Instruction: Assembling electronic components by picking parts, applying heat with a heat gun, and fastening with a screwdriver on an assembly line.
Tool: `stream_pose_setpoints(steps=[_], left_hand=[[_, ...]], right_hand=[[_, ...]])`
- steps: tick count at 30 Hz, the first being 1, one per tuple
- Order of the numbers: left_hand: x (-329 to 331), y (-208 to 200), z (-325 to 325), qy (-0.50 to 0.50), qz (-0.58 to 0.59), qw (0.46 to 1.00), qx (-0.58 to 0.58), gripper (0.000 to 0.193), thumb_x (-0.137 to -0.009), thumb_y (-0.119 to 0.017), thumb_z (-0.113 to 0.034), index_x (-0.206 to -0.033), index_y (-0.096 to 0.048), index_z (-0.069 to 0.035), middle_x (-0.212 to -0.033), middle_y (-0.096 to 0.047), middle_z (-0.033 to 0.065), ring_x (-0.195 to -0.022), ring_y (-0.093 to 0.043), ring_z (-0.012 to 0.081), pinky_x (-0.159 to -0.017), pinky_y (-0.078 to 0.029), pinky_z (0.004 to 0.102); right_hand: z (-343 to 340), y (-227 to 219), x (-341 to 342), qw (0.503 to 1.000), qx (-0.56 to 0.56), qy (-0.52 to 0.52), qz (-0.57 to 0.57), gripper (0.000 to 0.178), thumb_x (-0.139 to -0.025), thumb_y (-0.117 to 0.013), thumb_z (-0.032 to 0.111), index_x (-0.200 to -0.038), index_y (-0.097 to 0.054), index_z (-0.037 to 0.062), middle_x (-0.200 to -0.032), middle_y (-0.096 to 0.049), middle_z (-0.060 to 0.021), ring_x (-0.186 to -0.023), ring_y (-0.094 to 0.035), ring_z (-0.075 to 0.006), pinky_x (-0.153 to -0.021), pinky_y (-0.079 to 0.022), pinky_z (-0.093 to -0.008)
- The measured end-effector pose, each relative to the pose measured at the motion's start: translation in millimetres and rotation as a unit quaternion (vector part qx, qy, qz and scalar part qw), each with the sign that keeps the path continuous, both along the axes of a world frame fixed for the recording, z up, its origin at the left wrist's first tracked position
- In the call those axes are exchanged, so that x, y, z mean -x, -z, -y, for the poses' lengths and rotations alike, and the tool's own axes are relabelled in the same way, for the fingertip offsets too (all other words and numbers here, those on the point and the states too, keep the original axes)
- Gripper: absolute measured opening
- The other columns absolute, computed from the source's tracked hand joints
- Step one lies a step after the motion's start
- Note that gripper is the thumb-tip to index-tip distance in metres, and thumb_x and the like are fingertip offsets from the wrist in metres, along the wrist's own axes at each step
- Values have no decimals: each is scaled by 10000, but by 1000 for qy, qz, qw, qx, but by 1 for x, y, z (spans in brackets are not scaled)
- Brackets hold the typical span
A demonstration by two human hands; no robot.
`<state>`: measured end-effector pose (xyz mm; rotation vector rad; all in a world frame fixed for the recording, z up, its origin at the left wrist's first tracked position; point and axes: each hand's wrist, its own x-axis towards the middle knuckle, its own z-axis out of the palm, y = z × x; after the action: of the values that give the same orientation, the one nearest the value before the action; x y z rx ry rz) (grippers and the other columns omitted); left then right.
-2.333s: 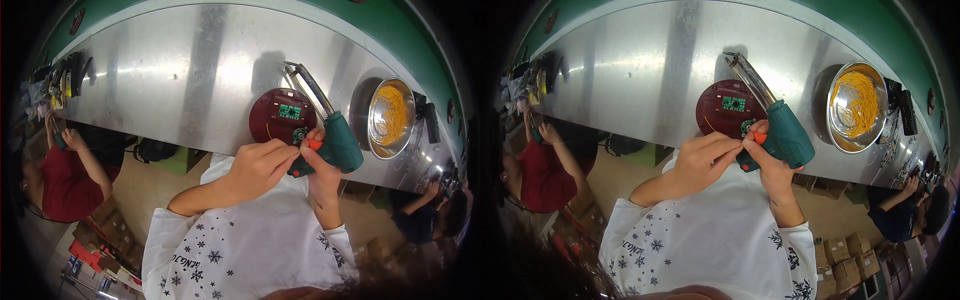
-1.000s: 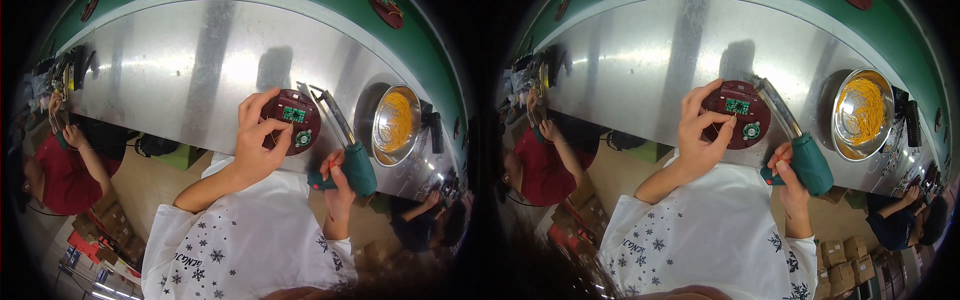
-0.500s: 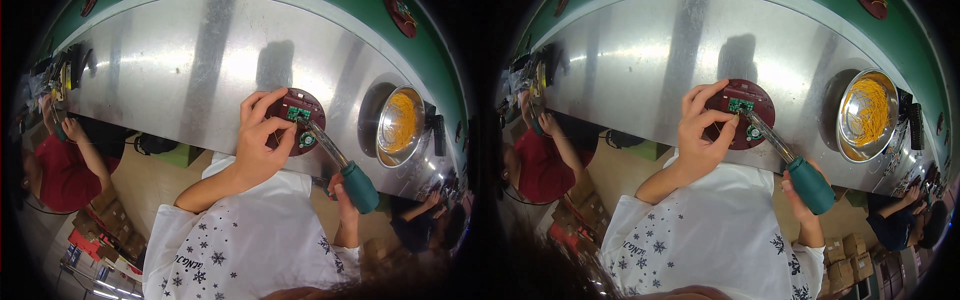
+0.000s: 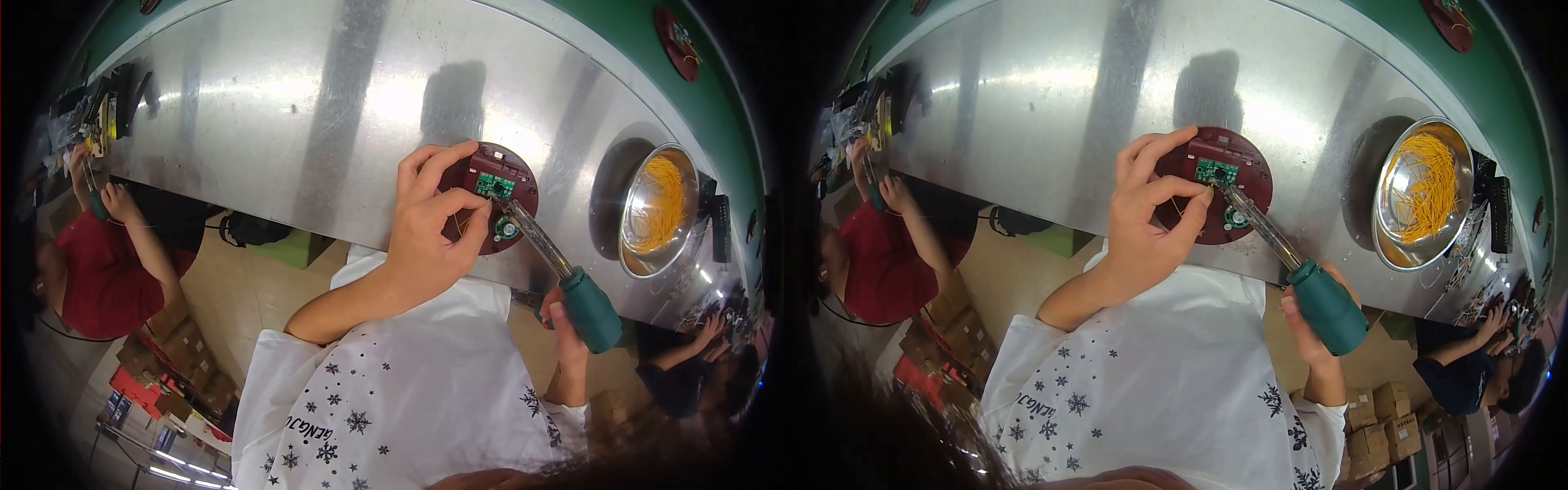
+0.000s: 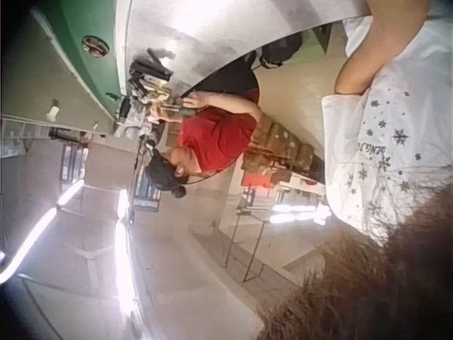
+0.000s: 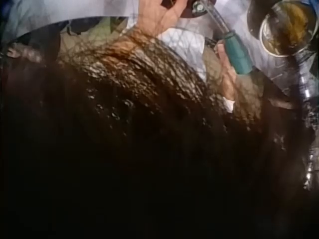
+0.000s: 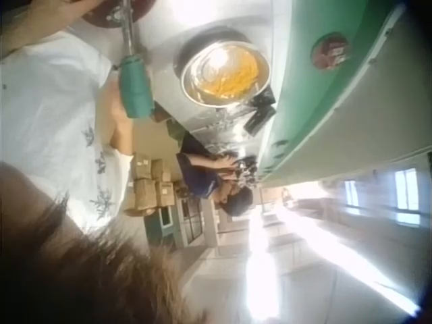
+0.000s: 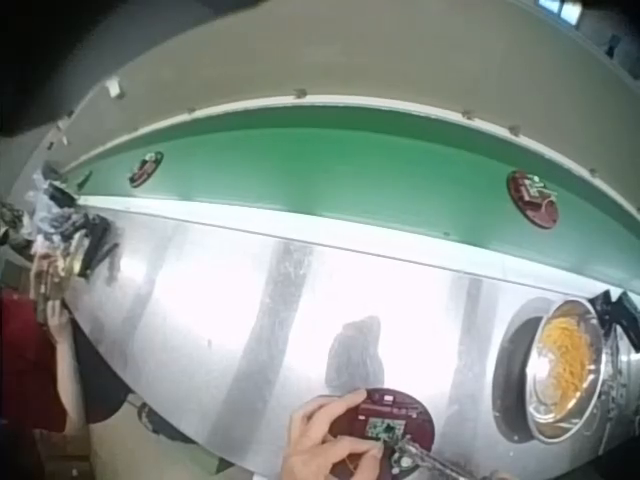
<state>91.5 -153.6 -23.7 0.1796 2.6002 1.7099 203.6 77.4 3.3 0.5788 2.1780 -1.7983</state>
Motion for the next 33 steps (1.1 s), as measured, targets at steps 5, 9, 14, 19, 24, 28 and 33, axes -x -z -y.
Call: stream_pose_setpoints(steps=[5,9,14,19,24,28,33], left_hand=[[0,1,0,-1,1,1000,-1,75,-733,-702,30,-771,-686,-33,-1296,-580,133,-1158,-464,326,-938,-413,393],[0,2,-1,7,-1,1000,2,75,-723,-694,31,-762,-665,-27,-1299,-557,137,-1163,-443,353,-931,-422,409],[1,3,0,14,-9,1000,3,79,-713,-686,31,-747,-644,-27,-1305,-532,132,-1169,-419,380,-937,-421,433],[2,0,0,6,-3,1000,20,74,-736,-699,24,-771,-685,-39,-1282,-585,122,-1141,-468,316,-890,-434,372],[2,-2,0,6,1,1000,26,67,-739,-700,16,-770,-685,-41,-1283,-587,116,-1139,-468,310,-860,-435,361],[1,0,0,9,17,1000,1,75,-719,-681,28,-738,-642,-33,-1301,-535,121,-1168,-416,367,-939,-417,433],[2,-2,-1,13,26,1000,13,78,-718,-683,29,-738,-642,-34,-1301,-537,123,-1166,-418,368,-942,-414,433]], right_hand=[[-6,3,-4,999,-38,-29,1,165,-705,-704,32,-848,-631,-10,-743,-555,-81,-607,-537,-184,-551,-426,-284],[0,-9,18,974,-147,-138,-107,184,-619,-676,-21,-784,-599,3,-687,-515,-95,-542,-470,-233,-498,-383,-309],[14,-26,32,938,-208,-189,-201,123,-688,-680,3,-796,-622,-3,-690,-558,-90,-571,-538,-211,-534,-421,-301],[13,-29,36,938,-198,-192,-210,155,-680,-675,-22,-828,-632,-8,-699,-568,-87,-589,-549,-206,-546,-426,-286],[6,-23,22,976,-132,-109,-134,219,-617,-711,-6,-827,-646,-15,-711,-589,-96,-631,-591,-243,-561,-460,-288],[-2,-12,-3,1000,10,12,-20,209,-739,-676,103,-884,-616,-35,-851,-616,-121,-686,-595,-203,-589,-472,-303],[6,10,-1,977,193,92,-9,310,-775,-628,187,-983,-524,-18,-970,-534,-174,-658,-537,-195,-607,-436,-297]])
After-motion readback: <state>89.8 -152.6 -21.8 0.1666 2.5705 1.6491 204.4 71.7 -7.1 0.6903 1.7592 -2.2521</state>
